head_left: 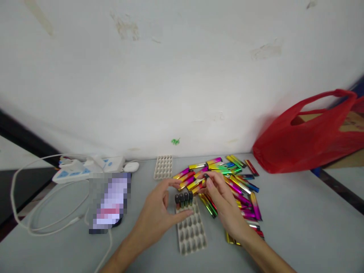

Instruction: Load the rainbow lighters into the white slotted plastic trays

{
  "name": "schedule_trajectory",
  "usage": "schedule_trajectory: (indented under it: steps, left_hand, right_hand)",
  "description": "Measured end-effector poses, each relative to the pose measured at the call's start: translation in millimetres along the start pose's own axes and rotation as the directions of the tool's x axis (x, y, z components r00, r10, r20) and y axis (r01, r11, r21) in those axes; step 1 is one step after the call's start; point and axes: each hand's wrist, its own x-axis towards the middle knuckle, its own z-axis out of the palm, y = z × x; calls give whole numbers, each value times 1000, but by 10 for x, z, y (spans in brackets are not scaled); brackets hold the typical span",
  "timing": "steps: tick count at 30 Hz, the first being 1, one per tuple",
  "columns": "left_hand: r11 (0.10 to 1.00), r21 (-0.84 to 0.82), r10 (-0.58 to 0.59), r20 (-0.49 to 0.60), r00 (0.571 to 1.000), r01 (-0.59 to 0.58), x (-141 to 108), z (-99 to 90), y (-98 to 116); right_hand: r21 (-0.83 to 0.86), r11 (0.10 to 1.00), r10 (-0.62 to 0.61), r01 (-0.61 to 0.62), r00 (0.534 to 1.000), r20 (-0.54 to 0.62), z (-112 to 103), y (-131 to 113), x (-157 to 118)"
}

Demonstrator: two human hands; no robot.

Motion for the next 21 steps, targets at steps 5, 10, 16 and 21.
schedule_trajectory:
  steps: [5,10,16,21]
  left_hand:
    - [998,-28,-62,67,996,64,40,48,-107]
    - [983,-93,-146,145,979,161,97,105,-250]
    - [973,-119,-170,195,966,195,147,89,-299]
    - [985,-105,-115,206,972,139,142,98,-372]
  right_hand:
    - [-17,999,-27,29,996,86,-10,-68,29]
    - [-155,985,-56,72,993,105,-74,-37,100]
    - [-310,948,-13,73,982,190,-145,-44,131]
    - [-419,900,-25,123,972,232,-112,-84,102]
